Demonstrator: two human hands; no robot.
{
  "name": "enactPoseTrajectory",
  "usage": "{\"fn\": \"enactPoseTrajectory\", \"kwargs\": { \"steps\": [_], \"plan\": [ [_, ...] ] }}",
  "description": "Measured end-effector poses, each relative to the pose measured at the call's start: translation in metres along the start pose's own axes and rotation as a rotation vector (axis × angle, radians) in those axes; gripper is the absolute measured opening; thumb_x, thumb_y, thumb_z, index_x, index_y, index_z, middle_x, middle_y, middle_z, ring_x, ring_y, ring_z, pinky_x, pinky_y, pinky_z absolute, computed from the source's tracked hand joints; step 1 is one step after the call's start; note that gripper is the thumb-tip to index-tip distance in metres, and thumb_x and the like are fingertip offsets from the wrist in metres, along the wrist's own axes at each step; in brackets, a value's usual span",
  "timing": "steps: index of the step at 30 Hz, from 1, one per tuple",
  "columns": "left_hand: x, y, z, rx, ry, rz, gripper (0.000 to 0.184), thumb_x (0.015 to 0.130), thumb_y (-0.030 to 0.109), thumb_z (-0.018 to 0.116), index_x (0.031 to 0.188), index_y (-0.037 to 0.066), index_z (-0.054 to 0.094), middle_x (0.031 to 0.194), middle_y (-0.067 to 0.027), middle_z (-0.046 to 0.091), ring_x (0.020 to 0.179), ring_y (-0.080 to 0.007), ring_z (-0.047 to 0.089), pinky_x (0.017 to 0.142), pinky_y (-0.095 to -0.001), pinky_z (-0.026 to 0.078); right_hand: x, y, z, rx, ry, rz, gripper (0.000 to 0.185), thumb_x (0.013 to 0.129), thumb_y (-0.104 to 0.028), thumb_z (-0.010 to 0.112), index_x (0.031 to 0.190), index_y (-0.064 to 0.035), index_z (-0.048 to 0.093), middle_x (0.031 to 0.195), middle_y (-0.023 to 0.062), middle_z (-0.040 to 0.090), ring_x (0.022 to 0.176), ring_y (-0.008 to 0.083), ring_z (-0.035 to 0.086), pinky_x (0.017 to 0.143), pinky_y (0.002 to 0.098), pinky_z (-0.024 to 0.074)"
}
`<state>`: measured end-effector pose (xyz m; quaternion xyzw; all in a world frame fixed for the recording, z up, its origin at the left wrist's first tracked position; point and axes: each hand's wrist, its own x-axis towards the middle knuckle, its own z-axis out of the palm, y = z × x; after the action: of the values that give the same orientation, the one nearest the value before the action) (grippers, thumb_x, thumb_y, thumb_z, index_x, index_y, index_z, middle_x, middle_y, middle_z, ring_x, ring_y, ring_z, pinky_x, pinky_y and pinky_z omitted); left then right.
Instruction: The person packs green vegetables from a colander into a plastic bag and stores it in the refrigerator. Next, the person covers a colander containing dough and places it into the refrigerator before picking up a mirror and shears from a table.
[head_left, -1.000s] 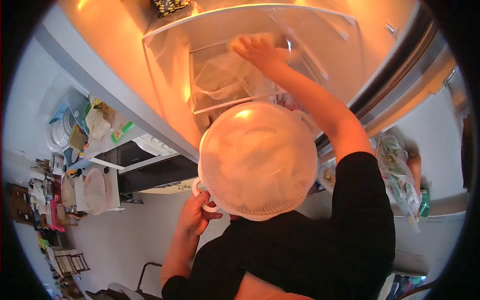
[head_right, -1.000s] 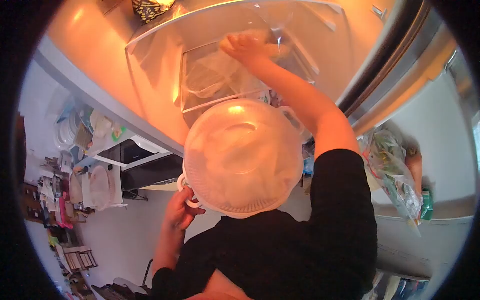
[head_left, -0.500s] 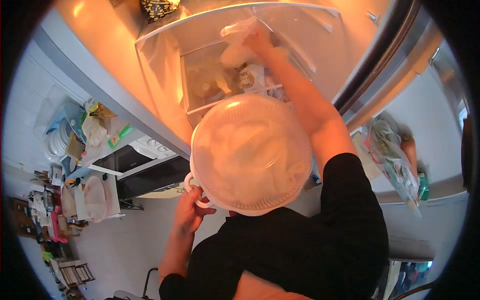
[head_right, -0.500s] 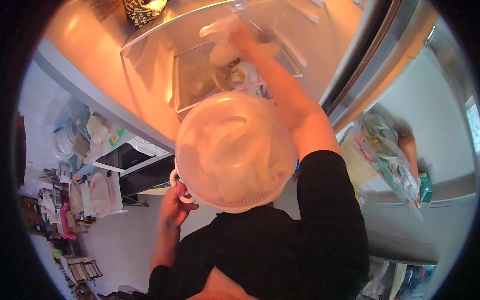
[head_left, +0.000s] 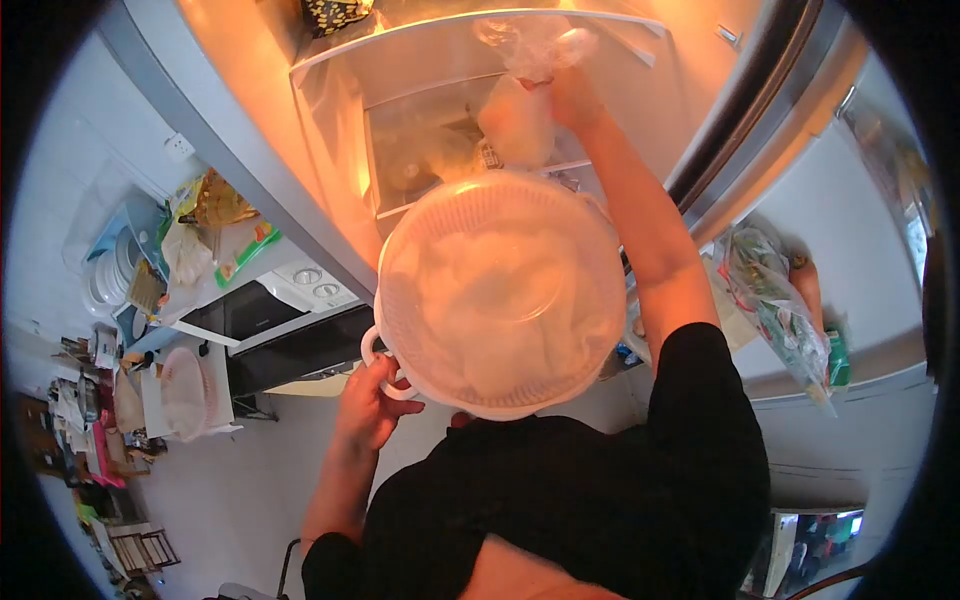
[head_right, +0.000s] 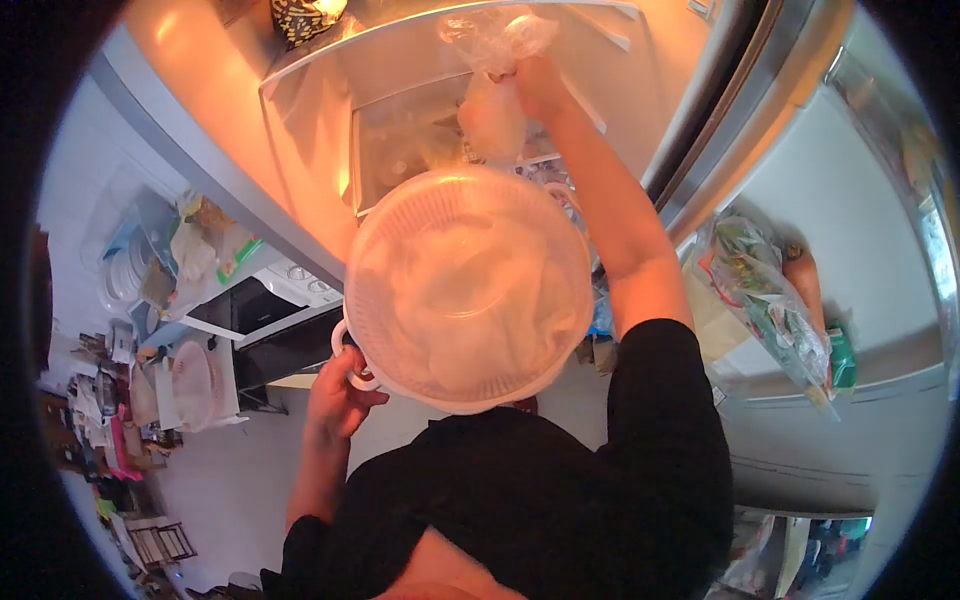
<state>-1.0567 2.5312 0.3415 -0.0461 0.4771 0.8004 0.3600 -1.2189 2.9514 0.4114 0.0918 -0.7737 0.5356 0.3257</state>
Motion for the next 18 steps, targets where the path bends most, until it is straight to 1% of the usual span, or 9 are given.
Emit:
{"fn": "enactPoseTrajectory", "kwargs": {
  "steps": [2,4,7,9,11,13,14,17,18],
  "plan": [
    [0.002,0.001,-0.002,-0.006,0.003,0.009,0.016,0.087,0.021,0.046,0.087,0.005,0.046,0.095,-0.0063,0.052,0.085,-0.0202,0.056,0.054,-0.0359,0.057,-0.004,-0.016,0.0,0.25,0.077,0.045,0.031,0.084,-0.013,0.037,0.105,0.0024,0.052,0.095,0.0103,0.058,0.081,0.0224,0.06,0.074,0.0362,0.0507],
    [0.003,0.002,-0.002,-0.002,-0.01,0.039,0.017,0.087,0.023,0.045,0.087,0.006,0.045,0.093,-0.0064,0.053,0.083,-0.0206,0.057,0.055,-0.0368,0.057,-0.015,-0.047,-0.005,0.596,0.165,0.234,0.027,0.084,-0.013,0.041,0.102,0.0041,0.053,0.098,0.0118,0.057,0.079,0.0248,0.058,0.073,0.0397,0.0516],
    [0.001,0.007,0.001,0.022,-0.038,0.076,0.018,0.089,0.024,0.043,0.086,0.006,0.045,0.092,-0.0071,0.053,0.083,-0.0216,0.058,0.056,-0.0379,0.056,-0.032,-0.062,-0.022,0.443,0.324,0.171,0.028,0.086,-0.015,0.041,0.104,0.0037,0.052,0.1,0.0132,0.057,0.075,0.0253,0.059,0.066,0.0395,0.0527],
    [0.0,0.01,0.005,0.029,-0.036,0.076,0.019,0.09,0.025,0.041,0.086,0.007,0.045,0.092,-0.0074,0.053,0.084,-0.0221,0.058,0.057,-0.0389,0.056,-0.035,-0.033,-0.057,0.531,0.276,0.124,0.034,0.089,-0.022,0.034,0.107,0.0026,0.05,0.096,0.0142,0.057,0.076,0.0272,0.059,0.064,0.0401,0.0518],
    [0.001,0.014,0.01,0.03,-0.009,0.06,0.02,0.091,0.026,0.039,0.086,0.007,0.045,0.091,-0.0073,0.053,0.084,-0.0224,0.058,0.06,-0.0401,0.055,-0.039,-0.028,-0.073,0.484,0.36,0.109,0.036,0.091,-0.026,0.032,0.109,0.0011,0.048,0.094,0.0144,0.057,0.077,0.0285,0.059,0.061,0.0401,0.0508],
    [0.004,0.013,0.006,-0.001,-0.04,0.068,0.025,0.092,0.027,0.036,0.104,0.006,0.044,0.092,-0.0087,0.055,0.082,-0.0223,0.06,0.059,-0.0376,0.055,-0.05,-0.049,-0.077,0.292,0.572,0.123,0.035,0.09,-0.027,0.035,0.11,-0.0008,0.047,0.095,0.0138,0.056,0.076,0.0291,0.058,0.057,0.0394,0.0496],
    [0.005,0.012,0.005,-0.015,-0.056,0.072,0.031,0.093,0.028,0.034,0.113,0.006,0.043,0.093,-0.0094,0.056,0.081,-0.0223,0.06,0.058,-0.0363,0.055,-0.05,-0.045,-0.083,0.324,0.619,0.116,0.034,0.09,-0.027,0.036,0.111,-0.0016,0.045,0.096,0.0139,0.056,0.077,0.0293,0.058,0.057,0.0393,0.0495],
    [-0.002,0.022,0.021,-0.041,-0.032,0.074,0.032,0.093,0.028,0.033,0.114,0.006,0.042,0.096,-0.007,0.056,0.09,-0.0209,0.059,0.067,-0.0395,0.053,-0.054,-0.031,-0.096,0.386,0.715,0.111,0.034,0.09,-0.026,0.038,0.116,-0.0052,0.04,0.099,0.0127,0.054,0.078,0.0282,0.057,0.053,0.0384,0.0493],
    [-0.001,0.023,0.022,-0.071,-0.043,0.081,0.032,0.094,0.028,0.032,0.115,0.006,0.042,0.098,-0.0065,0.056,0.092,-0.0206,0.057,0.07,-0.0402,0.051,-0.058,-0.031,-0.095,0.381,0.712,0.123,0.033,0.09,-0.025,0.039,0.117,-0.007,0.038,0.099,0.0115,0.052,0.077,0.0267,0.057,0.05,0.0377,0.0493]
  ]
}}
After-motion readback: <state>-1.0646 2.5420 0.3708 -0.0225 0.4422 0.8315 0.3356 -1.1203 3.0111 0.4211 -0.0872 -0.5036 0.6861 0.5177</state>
